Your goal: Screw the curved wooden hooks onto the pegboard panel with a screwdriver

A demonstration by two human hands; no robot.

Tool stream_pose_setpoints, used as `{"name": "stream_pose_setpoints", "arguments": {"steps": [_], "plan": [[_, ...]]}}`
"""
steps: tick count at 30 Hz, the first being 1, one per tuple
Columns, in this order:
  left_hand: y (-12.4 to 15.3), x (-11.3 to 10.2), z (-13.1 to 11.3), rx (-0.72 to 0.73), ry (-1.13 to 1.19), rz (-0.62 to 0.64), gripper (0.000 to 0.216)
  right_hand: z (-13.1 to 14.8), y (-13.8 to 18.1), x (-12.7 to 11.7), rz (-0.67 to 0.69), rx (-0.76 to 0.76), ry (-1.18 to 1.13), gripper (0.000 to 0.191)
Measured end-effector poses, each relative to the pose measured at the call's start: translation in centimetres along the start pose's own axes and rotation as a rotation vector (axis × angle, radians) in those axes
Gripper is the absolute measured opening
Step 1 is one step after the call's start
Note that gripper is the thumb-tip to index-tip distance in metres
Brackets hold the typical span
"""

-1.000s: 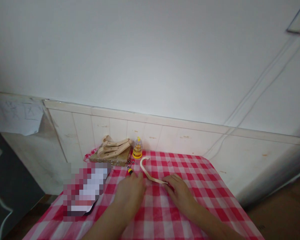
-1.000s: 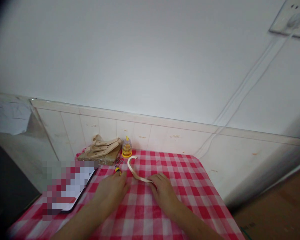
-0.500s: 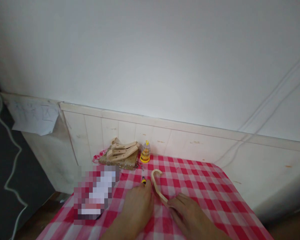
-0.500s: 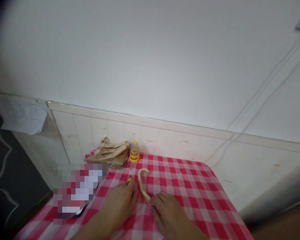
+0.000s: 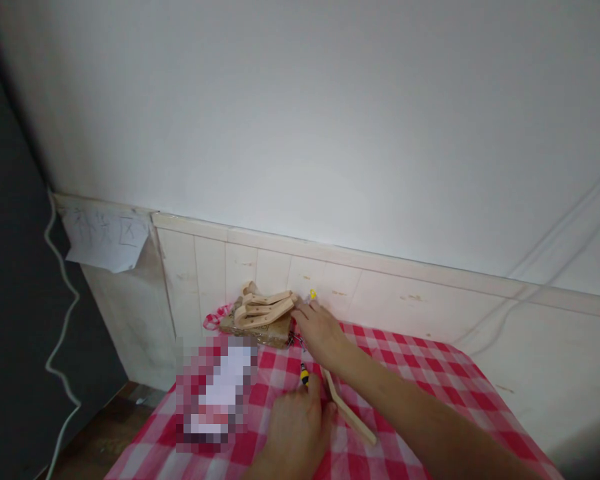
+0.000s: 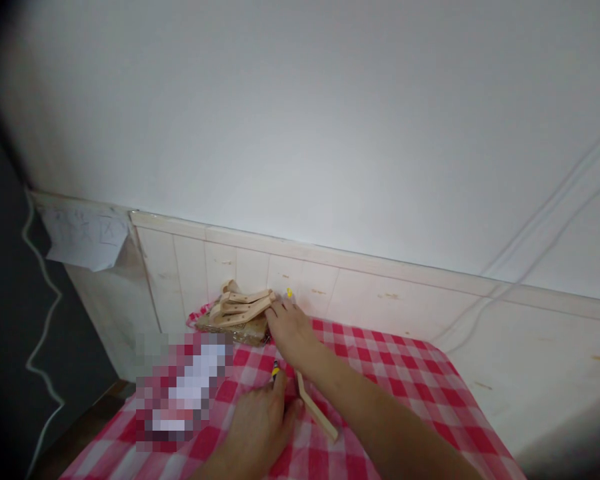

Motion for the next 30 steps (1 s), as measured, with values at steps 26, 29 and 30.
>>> {"name": "stream_pose_setpoints", "arguments": {"steps": [26, 29, 30], "plan": [[-0.3, 0.1, 0.5, -0.016, 0.044, 0.023, 0.043, 3.1, -2.6, -0.5, -0.041, -0.216, 0.106, 0.016], [-0.2, 0.1, 0.6, 0.003, 0.048, -0.006, 0.036, 1.0, 1.7, -1.6, -0.057, -0.146, -0.043, 0.013], [-0.2, 0.1, 0.6, 0.009, 0.051, -0.013, 0.035, 0.0, 3.7, -1.8, -0.062, -0.093, -0.122, 0.015]]}}
Point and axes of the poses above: each hand's wrist, its own y-axis away from the middle knuckle, its own x-axis out of the palm, z = x × y, the point moved 9 cm from there along -y, towards the middle knuckle, and after that the axes turned 12 degrees about z, right-handed, at the moved point
